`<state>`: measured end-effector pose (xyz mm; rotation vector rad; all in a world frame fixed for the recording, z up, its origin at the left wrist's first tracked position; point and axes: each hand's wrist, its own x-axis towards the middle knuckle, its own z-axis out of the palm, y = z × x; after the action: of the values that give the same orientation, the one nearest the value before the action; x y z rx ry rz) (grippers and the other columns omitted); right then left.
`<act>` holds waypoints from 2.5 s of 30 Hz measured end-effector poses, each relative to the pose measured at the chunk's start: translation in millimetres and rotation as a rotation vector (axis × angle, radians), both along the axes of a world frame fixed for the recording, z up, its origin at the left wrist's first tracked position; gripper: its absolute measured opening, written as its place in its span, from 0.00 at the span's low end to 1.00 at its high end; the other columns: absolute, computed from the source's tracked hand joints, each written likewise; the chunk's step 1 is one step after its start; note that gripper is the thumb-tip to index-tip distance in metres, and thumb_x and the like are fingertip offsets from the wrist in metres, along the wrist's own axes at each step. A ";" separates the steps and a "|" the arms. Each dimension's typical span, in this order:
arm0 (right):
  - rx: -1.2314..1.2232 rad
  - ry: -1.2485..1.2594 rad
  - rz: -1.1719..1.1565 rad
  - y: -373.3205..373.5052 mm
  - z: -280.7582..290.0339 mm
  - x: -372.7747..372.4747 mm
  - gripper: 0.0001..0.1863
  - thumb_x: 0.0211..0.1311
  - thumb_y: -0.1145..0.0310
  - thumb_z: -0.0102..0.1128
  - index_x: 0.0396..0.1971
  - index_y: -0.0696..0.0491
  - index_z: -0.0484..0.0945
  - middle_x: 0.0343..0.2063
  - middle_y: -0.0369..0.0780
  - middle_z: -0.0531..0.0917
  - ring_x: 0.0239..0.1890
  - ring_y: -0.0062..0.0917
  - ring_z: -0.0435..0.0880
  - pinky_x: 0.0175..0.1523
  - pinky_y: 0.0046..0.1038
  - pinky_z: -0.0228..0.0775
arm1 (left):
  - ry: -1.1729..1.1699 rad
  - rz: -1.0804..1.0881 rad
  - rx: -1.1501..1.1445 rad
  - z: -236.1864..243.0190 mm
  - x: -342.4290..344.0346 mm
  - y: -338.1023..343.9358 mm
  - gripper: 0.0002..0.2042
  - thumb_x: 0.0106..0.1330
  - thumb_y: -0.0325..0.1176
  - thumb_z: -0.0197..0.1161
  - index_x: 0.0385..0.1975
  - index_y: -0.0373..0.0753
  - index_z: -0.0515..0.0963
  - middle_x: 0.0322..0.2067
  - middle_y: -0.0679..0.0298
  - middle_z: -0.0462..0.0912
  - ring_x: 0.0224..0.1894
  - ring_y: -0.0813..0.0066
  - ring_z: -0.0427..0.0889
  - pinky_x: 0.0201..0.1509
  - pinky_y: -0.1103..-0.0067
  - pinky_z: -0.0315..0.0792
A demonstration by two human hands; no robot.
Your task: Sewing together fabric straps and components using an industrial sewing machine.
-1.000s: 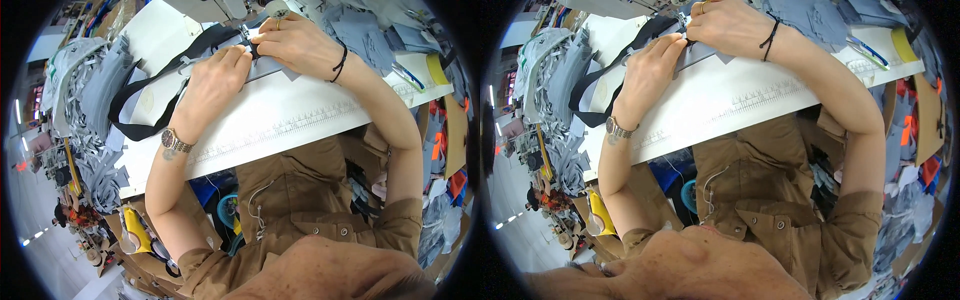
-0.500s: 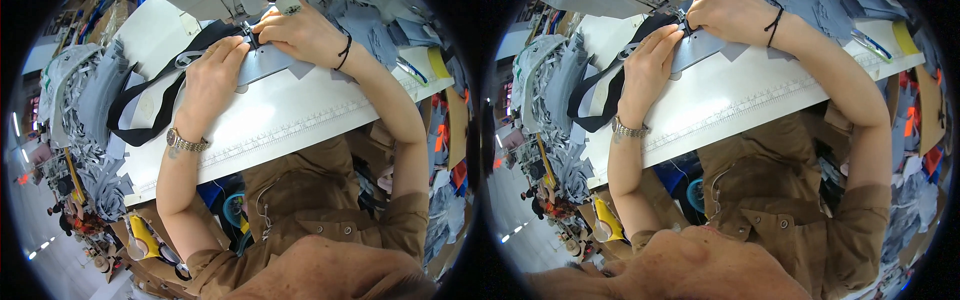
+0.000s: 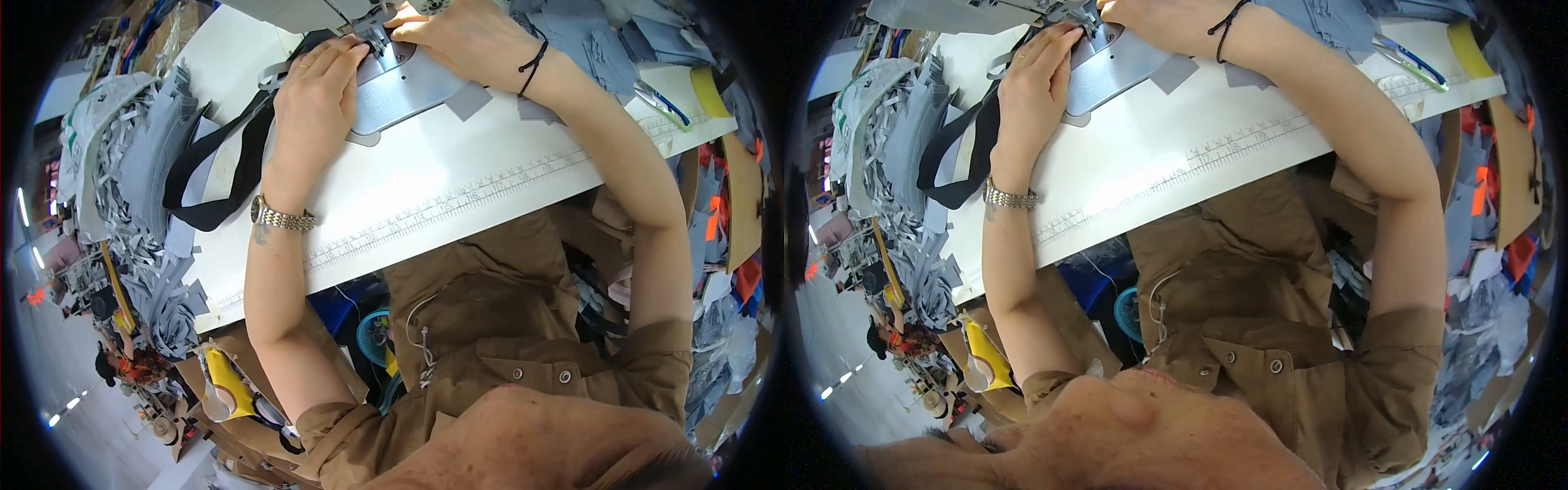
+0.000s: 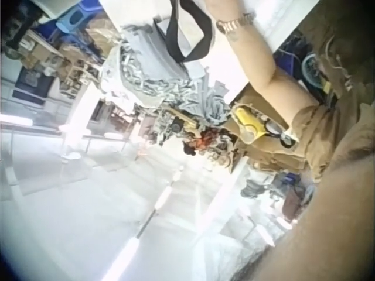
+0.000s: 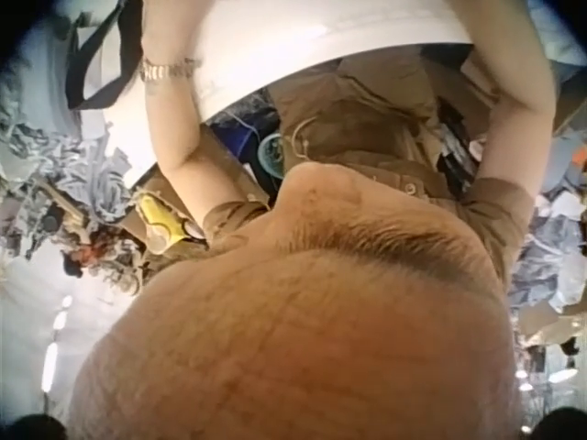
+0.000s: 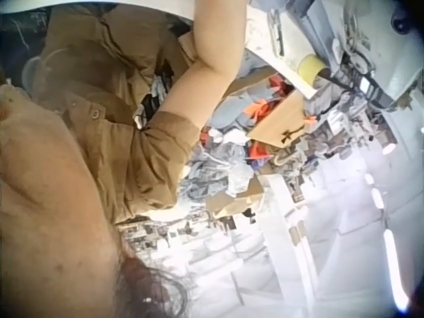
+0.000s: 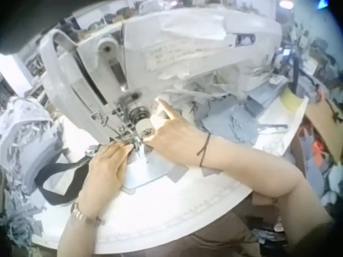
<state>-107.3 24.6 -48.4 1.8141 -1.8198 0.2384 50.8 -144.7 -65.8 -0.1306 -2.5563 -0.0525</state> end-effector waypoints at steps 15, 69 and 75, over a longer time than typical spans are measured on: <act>0.257 -0.039 -0.055 0.2 7.5 1.0 0.06 0.56 0.71 0.53 0.28 0.52 0.80 0.24 0.41 0.82 0.33 0.35 0.85 0.71 0.54 0.56 | -0.158 0.381 -0.260 0.6 7.2 21.2 0.10 0.69 0.31 0.57 0.45 0.35 0.79 0.44 0.59 0.85 0.44 0.65 0.86 0.46 0.73 0.82; 0.369 -0.452 0.438 105.8 7.6 80.9 0.25 0.51 0.72 0.63 0.53 0.52 0.75 0.61 0.42 0.75 0.64 0.32 0.74 0.69 0.41 0.64 | -0.179 0.126 0.016 36.3 53.3 38.9 0.07 0.59 0.29 0.65 0.35 0.43 0.87 0.40 0.63 0.85 0.51 0.61 0.76 0.62 0.60 0.62; 0.051 -0.124 0.443 93.4 -9.6 89.1 0.24 0.48 0.65 0.66 0.49 0.49 0.77 0.52 0.41 0.79 0.57 0.29 0.78 0.61 0.33 0.71 | -0.131 -0.139 -0.113 28.1 79.8 79.4 0.12 0.57 0.29 0.67 0.41 0.34 0.81 0.47 0.58 0.83 0.51 0.61 0.81 0.58 0.65 0.74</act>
<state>-18.1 118.0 -57.9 2.2684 -1.4904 0.4810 130.5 -65.2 -37.7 -0.3589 -2.6777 0.0315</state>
